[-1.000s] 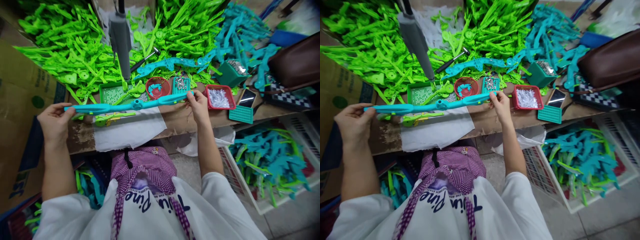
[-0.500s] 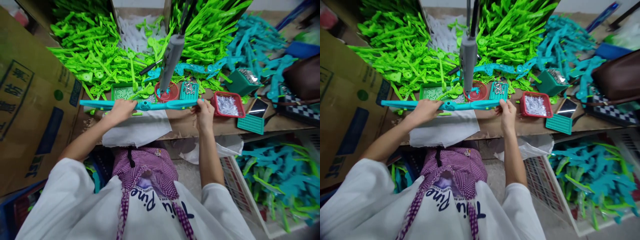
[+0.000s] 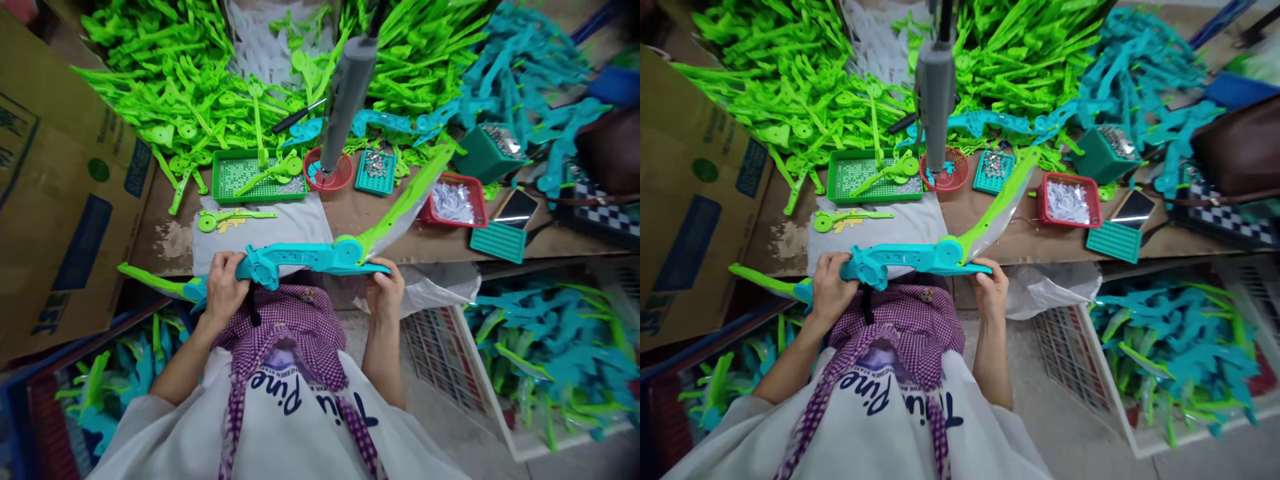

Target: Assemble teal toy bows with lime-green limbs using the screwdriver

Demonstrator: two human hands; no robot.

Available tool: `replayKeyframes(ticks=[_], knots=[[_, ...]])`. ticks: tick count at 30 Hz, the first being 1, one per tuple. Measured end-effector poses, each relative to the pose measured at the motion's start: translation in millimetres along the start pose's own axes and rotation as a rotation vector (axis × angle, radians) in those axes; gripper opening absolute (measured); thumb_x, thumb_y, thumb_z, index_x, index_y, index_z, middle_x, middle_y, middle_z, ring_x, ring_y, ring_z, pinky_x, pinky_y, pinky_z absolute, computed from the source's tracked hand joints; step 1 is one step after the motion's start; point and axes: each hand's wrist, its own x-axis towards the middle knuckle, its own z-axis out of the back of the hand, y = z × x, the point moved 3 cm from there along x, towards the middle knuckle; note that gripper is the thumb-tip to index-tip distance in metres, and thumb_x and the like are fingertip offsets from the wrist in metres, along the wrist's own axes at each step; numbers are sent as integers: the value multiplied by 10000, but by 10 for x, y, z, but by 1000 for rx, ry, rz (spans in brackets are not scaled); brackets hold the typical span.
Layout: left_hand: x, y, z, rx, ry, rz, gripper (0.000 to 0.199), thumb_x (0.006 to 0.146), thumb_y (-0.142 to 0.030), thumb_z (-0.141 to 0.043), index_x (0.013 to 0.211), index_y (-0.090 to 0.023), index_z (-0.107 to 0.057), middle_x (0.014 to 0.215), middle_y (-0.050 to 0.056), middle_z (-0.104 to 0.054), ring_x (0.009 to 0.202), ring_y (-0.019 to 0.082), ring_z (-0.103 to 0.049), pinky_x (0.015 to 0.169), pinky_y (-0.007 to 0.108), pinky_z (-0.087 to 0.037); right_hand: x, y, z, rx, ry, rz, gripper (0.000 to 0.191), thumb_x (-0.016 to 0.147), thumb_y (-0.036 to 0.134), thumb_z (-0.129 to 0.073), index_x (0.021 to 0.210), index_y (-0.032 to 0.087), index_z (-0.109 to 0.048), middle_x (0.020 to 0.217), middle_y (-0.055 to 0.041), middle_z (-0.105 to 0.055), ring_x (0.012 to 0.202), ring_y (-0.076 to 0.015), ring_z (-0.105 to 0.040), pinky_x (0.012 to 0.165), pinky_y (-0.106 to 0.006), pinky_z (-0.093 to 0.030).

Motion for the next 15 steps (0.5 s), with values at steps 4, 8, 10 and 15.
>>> replayKeyframes(ticks=[4, 8, 10, 15], knots=[[-18, 39, -45, -1, -224, -49, 232, 789, -182, -616, 1006, -231, -554, 1039, 102, -676, 922, 252, -658, 798, 377, -460, 68, 0, -181, 119, -21, -51, 173, 577, 313, -689, 724, 265, -611, 645, 54, -611, 612, -143, -599, 625, -289, -556], [-20, -13, -117, 13, -226, -179, 181, 852, -182, -577, 1021, -235, -538, 983, 80, -746, 890, 231, -702, 785, 364, -431, 93, -111, -344, 217, -79, -148, 161, 677, 387, -669, 735, 259, -592, 712, 28, -680, 685, -156, -652, 652, -293, -580], [-32, -11, -165, 60, -225, -150, 123, 870, -213, -582, 989, -230, -556, 898, 72, -751, 823, 231, -703, 765, 369, -425, 124, -194, -371, 229, -62, -180, 174, 714, 419, -651, 744, 260, -586, 729, 20, -697, 718, -168, -674, 678, -311, -595], [-187, -162, -218, 124, -253, -224, 67, 907, -251, -623, 973, -248, -613, 835, 26, -754, 752, 196, -685, 780, 363, -405, 206, -467, -180, 228, -61, -221, 196, 672, 440, -664, 705, 260, -594, 713, 16, -705, 759, -183, -694, 727, -342, -611]])
